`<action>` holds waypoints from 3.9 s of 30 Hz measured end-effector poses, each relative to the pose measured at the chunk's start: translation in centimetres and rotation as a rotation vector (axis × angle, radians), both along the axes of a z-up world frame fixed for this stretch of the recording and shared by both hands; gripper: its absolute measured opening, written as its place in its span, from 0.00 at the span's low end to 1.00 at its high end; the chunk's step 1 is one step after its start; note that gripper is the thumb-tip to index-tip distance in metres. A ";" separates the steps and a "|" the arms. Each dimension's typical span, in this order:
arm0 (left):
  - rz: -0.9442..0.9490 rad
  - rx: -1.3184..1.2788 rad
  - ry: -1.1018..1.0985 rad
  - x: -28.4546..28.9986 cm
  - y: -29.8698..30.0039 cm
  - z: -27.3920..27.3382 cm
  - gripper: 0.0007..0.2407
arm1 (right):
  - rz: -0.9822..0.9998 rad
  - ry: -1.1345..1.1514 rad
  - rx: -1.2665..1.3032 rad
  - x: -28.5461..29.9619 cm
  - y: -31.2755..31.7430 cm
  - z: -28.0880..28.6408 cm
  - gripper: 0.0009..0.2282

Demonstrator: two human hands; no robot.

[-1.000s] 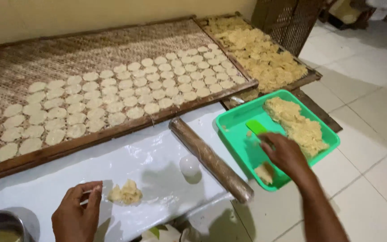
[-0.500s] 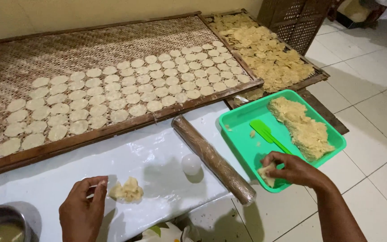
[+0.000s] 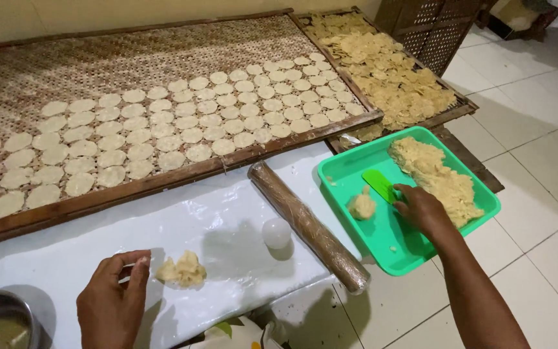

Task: Preparing small dough circles by rolling out dough and cutting them using a plastic cup.

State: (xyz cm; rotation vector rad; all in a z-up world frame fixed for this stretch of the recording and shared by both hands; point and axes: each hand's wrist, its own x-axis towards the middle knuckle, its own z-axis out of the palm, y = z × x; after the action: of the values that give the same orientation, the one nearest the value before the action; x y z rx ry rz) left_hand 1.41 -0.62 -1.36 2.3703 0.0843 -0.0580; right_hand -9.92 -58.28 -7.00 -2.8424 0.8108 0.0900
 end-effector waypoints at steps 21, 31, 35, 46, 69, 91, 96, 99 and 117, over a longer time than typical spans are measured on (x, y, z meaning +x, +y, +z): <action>-0.020 -0.012 0.016 -0.4 -0.2 0.7 0.11 | -0.060 0.016 0.038 -1.3 -1.7 -1.1 0.14; -0.031 -0.050 -0.010 -0.6 -0.4 0.8 0.11 | -0.089 0.073 -0.053 -1.2 -1.0 -0.2 0.16; -0.028 -0.041 -0.008 -0.7 -0.6 1.2 0.11 | -0.029 -0.130 0.058 -2.4 -0.2 0.9 0.17; -0.059 -0.009 0.059 -0.1 -1.3 -0.1 0.11 | 0.158 -0.174 0.130 -4.8 8.3 3.4 0.12; -0.089 0.064 -0.006 0.5 -1.8 -1.3 0.11 | 0.180 -0.047 0.095 -3.1 8.6 1.8 0.07; -0.007 -0.056 -0.010 -3.5 2.2 2.8 0.11 | 0.075 0.042 0.495 -1.3 3.2 3.0 0.15; -0.046 0.000 -0.025 -3.5 2.6 2.1 0.10 | 0.213 -0.011 -0.034 -4.2 6.4 4.5 0.05; -0.046 -0.005 0.025 -3.5 1.9 2.9 0.11 | 0.228 0.021 -0.088 -4.3 6.6 2.5 0.07; -0.024 0.059 0.059 -3.1 2.2 2.0 0.10 | -0.075 0.281 1.062 0.7 2.6 1.4 0.17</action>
State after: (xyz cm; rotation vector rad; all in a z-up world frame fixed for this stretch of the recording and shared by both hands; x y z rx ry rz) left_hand -1.74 1.57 0.69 2.4290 0.0871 -0.1386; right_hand -9.18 -55.68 -5.63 -1.8063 0.6310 0.6886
